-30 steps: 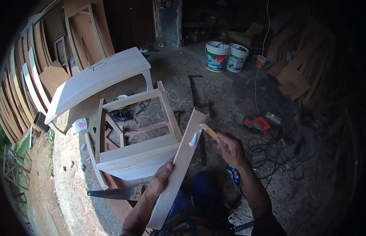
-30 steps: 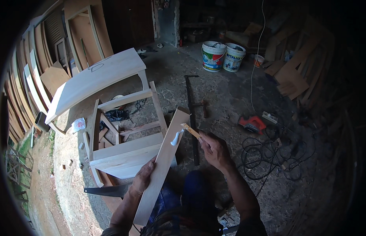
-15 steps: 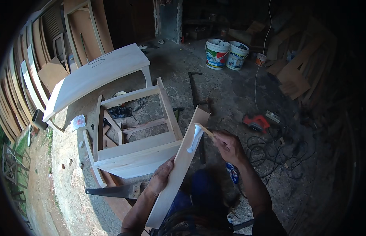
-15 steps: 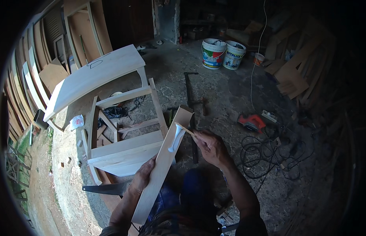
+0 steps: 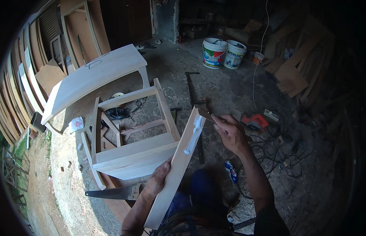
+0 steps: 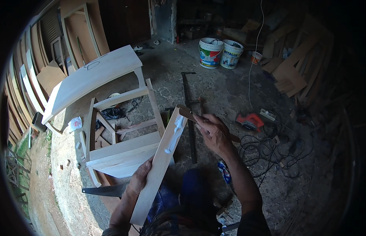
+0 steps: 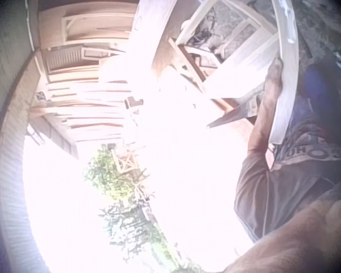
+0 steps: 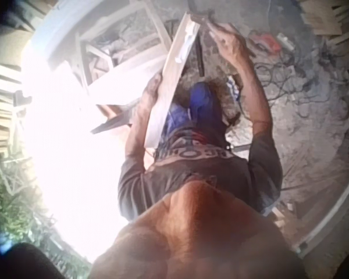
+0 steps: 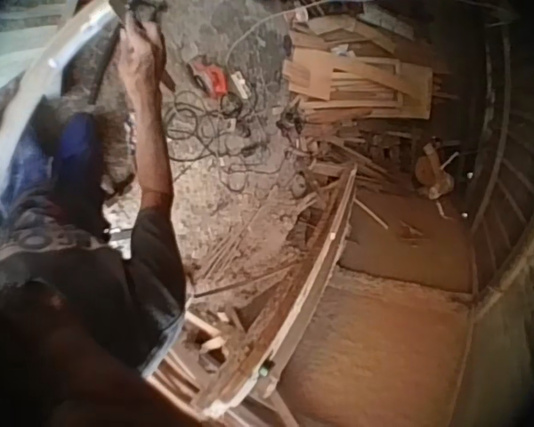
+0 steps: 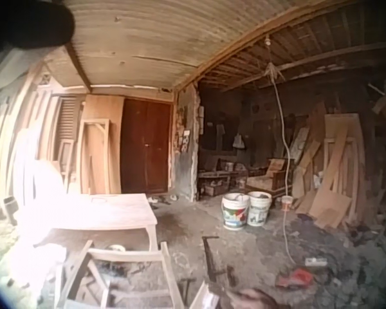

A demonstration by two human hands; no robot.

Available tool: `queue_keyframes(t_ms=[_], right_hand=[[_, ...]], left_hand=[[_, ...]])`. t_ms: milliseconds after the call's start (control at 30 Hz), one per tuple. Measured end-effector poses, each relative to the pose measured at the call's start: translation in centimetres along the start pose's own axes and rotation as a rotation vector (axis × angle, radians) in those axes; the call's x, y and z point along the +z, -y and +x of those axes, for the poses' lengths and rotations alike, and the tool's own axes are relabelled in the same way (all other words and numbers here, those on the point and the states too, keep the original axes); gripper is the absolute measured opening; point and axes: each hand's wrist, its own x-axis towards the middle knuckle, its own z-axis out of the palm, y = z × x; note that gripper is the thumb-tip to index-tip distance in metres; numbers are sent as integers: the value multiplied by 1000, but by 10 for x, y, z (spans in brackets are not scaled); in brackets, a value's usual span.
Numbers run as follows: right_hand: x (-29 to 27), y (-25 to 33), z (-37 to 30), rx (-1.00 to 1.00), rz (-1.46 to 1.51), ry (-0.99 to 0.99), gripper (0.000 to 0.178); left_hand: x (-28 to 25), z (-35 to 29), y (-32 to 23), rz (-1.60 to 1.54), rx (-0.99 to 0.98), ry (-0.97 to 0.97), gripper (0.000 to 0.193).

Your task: The person cuts a wooden strip with a hand saw, applies glue to the strip, and attaches it to a wooden frame. They then use a hammer to drive nails into the joint to secure the piece.

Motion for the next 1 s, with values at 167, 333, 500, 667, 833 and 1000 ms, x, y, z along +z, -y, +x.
queue_keyframes(t_ms=[167,333,500,667,833,1000], right_hand=[[-1,7,-10,-36,47,142,43],[1,2,-4,35,52,98,40],[-1,-7,0,31,93,2,43],[8,15,-18,54,83,155,43],[2,9,-10,66,116,49,37],[-3,-3,-3,-59,29,10,42]], left_hand=[[-10,-1,8,108,19,-56,79],[-8,6,13,118,62,-40,78],[0,7,-1,100,7,13,77],[-6,19,15,157,96,-28,80],[-3,19,17,114,61,-4,81],[-1,19,7,152,79,14,79]])
